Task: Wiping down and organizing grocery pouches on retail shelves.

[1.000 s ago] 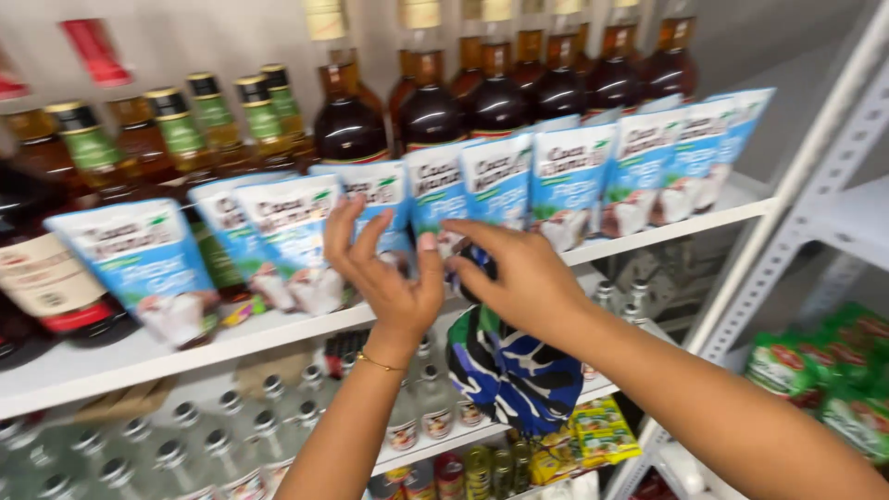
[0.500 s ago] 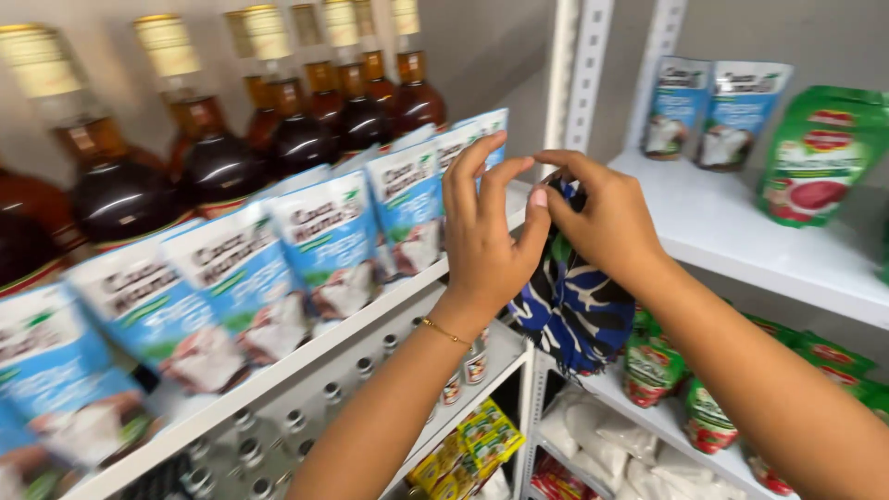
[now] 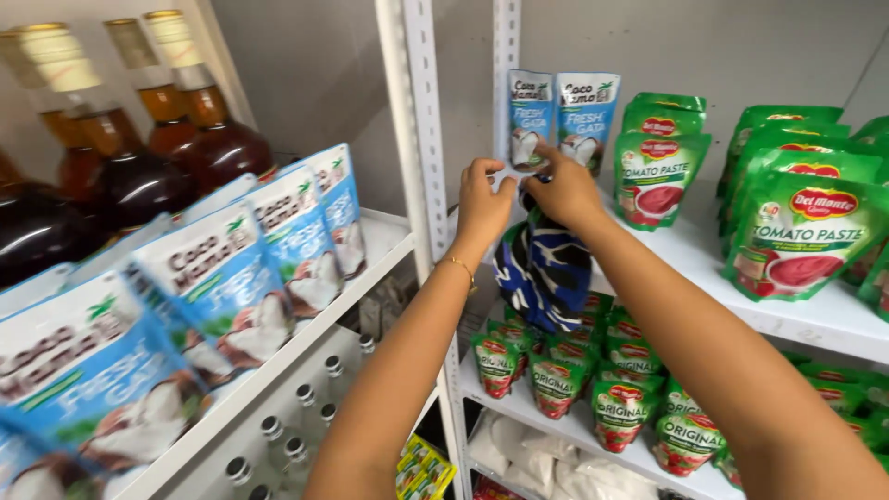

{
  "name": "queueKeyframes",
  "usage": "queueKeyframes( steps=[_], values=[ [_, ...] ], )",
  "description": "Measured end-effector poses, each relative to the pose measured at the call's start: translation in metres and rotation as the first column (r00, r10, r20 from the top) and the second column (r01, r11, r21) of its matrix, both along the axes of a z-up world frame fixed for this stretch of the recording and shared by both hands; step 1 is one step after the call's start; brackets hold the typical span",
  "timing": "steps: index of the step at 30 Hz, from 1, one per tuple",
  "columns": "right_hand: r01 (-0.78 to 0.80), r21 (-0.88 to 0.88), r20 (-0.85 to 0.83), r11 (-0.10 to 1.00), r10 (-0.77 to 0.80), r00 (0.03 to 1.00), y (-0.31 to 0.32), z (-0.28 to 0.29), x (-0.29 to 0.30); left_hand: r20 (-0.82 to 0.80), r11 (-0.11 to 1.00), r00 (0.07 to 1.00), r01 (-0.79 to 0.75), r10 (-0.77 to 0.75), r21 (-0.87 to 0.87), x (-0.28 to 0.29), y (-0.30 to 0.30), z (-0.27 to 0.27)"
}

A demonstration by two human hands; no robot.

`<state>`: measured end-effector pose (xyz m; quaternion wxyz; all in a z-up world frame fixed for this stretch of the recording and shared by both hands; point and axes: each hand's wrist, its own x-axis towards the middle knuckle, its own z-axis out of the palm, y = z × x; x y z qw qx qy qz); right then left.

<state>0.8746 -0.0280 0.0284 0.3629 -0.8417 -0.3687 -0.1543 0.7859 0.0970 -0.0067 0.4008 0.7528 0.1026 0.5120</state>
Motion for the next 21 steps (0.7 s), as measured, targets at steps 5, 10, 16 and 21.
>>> queueKeyframes(
  steps=[5, 10, 16, 21],
  values=[
    [-0.017, -0.097, -0.194, 0.995, -0.002, 0.981, 0.065, -0.048, 0.104, -0.141, 0.992, 0.985, -0.112, 0.104, -0.050, 0.121, 0.074, -0.037],
    [-0.032, -0.077, -0.322, 0.997, 0.006, 0.947, 0.097, -0.053, 0.123, -0.387, 0.996, 0.920, -0.076, 0.056, -0.035, 0.204, 0.136, -0.072],
    [0.009, -0.152, -0.338, 0.988, -0.061, 0.939, 0.104, -0.045, 0.135, -0.457, 0.998, 0.888, 0.029, -0.051, -0.056, 0.229, 0.158, -0.060],
    [-0.015, -0.134, -0.355, 0.991, -0.034, 0.934, 0.099, -0.020, 0.121, -0.456, 0.986, 0.875, 0.124, -0.162, -0.113, 0.221, 0.147, -0.031]
  ],
)
